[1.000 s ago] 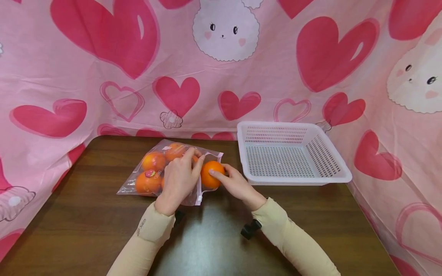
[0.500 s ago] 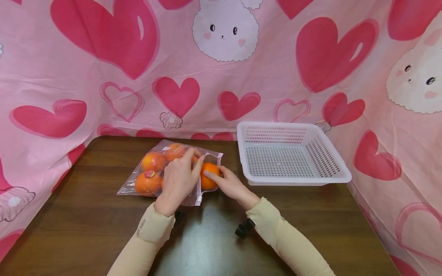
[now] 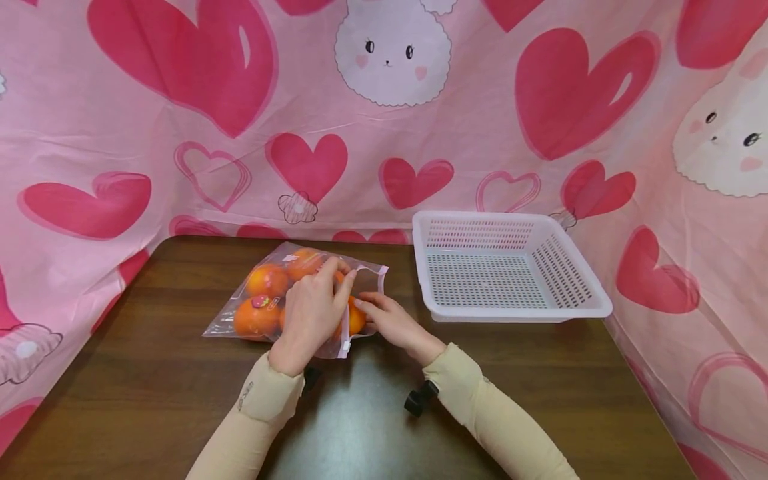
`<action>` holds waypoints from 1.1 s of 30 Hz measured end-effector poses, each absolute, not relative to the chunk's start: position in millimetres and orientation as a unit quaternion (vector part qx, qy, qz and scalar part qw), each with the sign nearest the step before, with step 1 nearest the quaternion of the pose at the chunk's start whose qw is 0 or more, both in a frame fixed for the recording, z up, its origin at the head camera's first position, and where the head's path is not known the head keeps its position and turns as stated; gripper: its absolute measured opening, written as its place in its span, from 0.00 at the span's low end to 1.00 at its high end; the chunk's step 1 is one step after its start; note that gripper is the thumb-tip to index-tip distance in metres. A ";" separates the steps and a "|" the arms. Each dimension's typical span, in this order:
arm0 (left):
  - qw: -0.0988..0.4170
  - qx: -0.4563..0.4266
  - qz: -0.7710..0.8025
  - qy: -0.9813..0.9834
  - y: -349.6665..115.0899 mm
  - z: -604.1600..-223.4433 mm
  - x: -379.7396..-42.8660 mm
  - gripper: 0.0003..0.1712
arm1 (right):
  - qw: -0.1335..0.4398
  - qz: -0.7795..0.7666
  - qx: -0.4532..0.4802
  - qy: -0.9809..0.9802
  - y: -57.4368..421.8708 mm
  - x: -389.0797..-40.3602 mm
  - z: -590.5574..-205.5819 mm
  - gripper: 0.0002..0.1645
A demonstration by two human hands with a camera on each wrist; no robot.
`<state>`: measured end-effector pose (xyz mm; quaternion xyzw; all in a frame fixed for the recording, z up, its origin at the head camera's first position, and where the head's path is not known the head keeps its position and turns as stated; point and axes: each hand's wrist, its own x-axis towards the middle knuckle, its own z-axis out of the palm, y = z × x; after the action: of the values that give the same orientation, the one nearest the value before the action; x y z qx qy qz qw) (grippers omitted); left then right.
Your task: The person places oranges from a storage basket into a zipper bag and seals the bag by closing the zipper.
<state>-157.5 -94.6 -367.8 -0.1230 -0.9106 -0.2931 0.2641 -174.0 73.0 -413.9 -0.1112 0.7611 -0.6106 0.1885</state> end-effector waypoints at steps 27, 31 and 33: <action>0.220 -0.151 -0.278 -0.923 -91.6 -373.6 -151.7 0.13 | 0.185 -0.611 -0.112 0.762 63.9 -187.0 -432.2 0.14; 0.200 -0.156 -0.266 -0.930 -94.3 -376.2 -146.1 0.17 | 0.194 -0.624 -0.118 0.747 70.5 -187.0 -434.2 0.14; 0.192 -0.161 -0.257 -0.933 -95.6 -377.8 -143.3 0.18 | 0.199 -0.622 -0.121 0.748 74.0 -186.5 -435.3 0.12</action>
<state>-143.3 -95.6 -377.8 -0.1614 -0.9334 -0.2567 0.1918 -186.5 74.0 -435.3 -0.1212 0.7476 -0.6220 0.1989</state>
